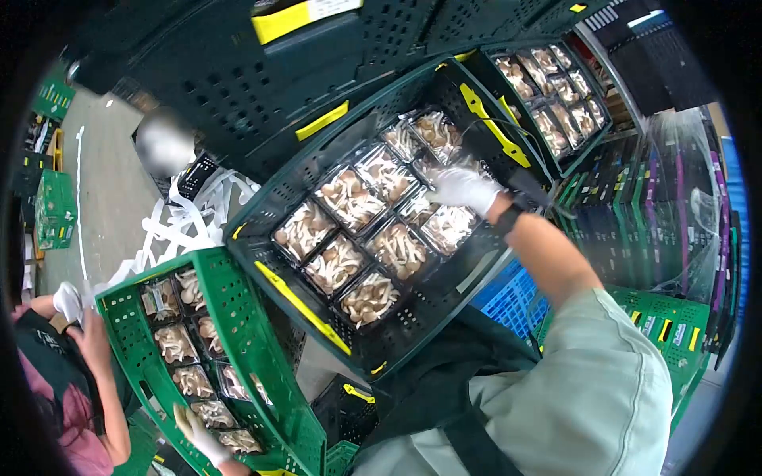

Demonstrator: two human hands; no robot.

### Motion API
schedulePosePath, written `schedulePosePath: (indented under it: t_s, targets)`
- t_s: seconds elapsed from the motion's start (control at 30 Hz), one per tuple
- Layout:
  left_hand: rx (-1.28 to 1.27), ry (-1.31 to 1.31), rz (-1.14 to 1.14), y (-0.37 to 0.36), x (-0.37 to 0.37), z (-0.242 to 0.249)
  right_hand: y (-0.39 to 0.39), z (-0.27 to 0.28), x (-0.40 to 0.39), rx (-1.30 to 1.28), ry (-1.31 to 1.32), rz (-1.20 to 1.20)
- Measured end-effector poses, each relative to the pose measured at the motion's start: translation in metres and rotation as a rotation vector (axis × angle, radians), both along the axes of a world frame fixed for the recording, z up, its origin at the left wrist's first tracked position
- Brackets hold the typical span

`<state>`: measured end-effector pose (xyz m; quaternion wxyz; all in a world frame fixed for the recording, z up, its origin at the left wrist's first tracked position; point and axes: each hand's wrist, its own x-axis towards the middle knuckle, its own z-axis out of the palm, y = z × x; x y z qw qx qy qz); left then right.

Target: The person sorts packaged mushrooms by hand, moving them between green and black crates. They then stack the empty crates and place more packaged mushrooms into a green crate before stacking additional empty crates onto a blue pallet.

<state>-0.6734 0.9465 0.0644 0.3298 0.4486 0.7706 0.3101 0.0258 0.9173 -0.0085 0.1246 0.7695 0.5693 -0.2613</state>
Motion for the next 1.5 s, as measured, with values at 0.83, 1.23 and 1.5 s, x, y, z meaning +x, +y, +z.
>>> schedulePosePath:
  t_s: [0.83, 1.23, 1.5]
  targets:
    - [0.548, 0.051, 0.275, -0.098, 0.206, 0.137, 0.035, 0.175, -0.311, 0.302, 1.106, 0.833]
    - [0.243, 0.725, 0.407, -0.173, 0.000, 0.067, 0.051, -0.012, -0.674, 0.132, 1.008, 0.458]
    - [-0.493, 0.746, 0.230, -0.175, -0.017, -0.055, 0.060, -0.050, -0.644, 0.447, 0.319, 1.077]
